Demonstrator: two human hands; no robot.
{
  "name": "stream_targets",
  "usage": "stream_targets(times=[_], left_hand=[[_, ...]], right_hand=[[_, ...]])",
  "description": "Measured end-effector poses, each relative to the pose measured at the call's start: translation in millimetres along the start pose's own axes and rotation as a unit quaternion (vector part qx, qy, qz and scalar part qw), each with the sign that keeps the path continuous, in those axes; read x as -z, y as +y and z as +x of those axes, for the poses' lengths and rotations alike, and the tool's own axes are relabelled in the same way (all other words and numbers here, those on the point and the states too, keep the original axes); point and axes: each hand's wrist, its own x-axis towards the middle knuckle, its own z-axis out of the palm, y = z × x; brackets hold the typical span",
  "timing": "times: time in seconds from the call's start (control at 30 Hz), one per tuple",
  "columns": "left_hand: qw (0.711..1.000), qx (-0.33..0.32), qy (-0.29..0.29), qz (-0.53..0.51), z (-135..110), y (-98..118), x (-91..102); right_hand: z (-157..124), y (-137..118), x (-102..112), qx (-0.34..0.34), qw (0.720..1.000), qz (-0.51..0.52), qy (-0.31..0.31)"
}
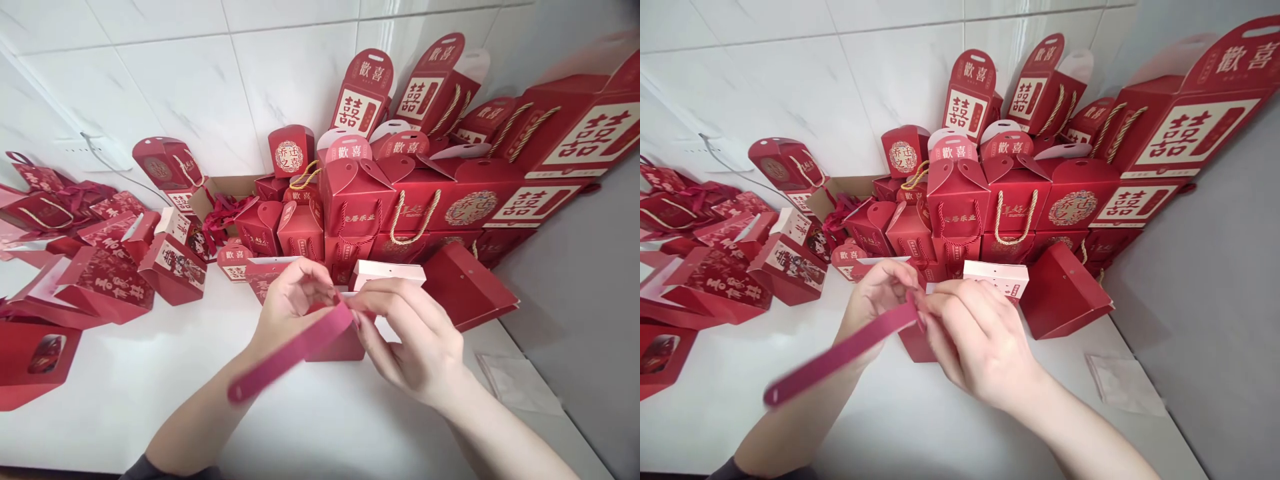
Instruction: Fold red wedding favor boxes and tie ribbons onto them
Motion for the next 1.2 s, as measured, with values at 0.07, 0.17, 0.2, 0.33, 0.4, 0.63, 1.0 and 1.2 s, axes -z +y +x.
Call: stream_targets(times=[0.07,0.17,0.2,0.33,0.4,0.63,1.0,1.2], left_hand=[[0.995,-0.002,0.028,0.091,-7,7,-7.3],[0.982,-0.002,-0.018,0.188,-18,19,-14.2],[0.979,-0.01,-0.037,0.199,-21,21,-15.3],[0.962,-0.06,-0.036,0.264,-22,24,-15.2],[0.95,-0.077,-0.014,0.304,-20,22,-14.3],[0.908,-0.12,0.0,0.402,-19,20,-10.3],[0.817,-0.19,-0.034,0.544,-15,14,-8.2],[0.869,-0.137,-0.065,0.471,-14,17,-9.2]], right_hand=[[-3,4,-5,0.02,0.995,-0.082,0.049],[-8,8,-8,0.043,0.986,-0.142,0.073],[-10,8,-9,0.046,0.986,-0.147,0.071],[-10,9,-10,0.067,0.986,-0.146,0.047],[-8,8,-11,0.072,0.987,-0.137,0.04],[-1,3,-9,0.005,1.0,0.022,-0.01],[-1,5,-15,-0.033,0.994,0.1,0.025],[1,5,-17,-0.053,0.986,0.153,0.026]])
